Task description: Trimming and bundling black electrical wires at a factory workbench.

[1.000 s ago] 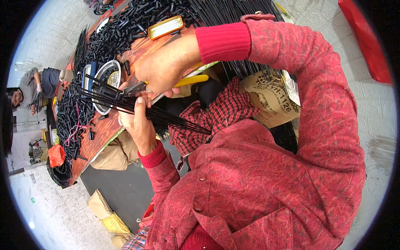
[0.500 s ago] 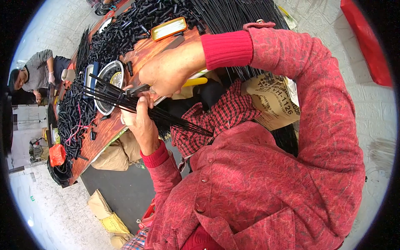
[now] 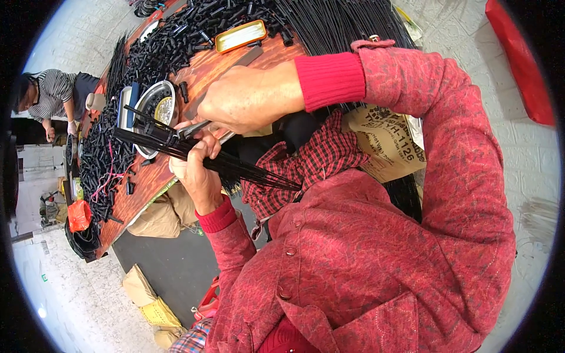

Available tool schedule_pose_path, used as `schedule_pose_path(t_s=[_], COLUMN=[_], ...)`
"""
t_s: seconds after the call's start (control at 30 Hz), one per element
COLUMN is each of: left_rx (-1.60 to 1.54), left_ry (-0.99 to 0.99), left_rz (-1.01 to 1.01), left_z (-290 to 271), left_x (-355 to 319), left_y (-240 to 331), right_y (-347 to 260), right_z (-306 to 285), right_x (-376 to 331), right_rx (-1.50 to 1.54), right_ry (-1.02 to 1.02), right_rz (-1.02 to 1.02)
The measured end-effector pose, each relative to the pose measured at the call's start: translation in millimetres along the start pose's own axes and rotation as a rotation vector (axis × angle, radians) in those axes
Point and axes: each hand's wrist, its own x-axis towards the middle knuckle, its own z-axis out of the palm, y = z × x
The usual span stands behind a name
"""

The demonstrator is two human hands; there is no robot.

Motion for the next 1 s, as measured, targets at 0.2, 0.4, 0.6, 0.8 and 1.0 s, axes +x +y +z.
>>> schedule_pose_path(t_s=[0.2,0.4,0.6,0.8,1.0], left_rx=[-0.086,-0.055,-0.059,-0.026,-0.017], left_ry=[-0.122,-0.066,-0.071,-0.059,-0.104], left_rz=[-0.057,-0.066,-0.058,-0.035,-0.032], left_z=[-14.1,-13.2,-9.5,-1.3,3.2], left_x=[0.4,-0.7,-0.1,-2.4,-3.7], left_y=[1.5,1.6,1.3,4.0,2.9], right_y=[-3.5,-10.8,-12.1,-19.0,-16.9], right_z=[1.5,9.9,-4.2,-38.7,-48.7], right_x=[-0.1,-4.9,-8.2,1.6,4.1], right_rx=[-0.08,-0.084,0.044,0.704,0.807], right_ry=[0.029,0.126,0.061,-0.471,-0.574], right_rz=[-0.016,0.028,0.033,0.385,0.494])
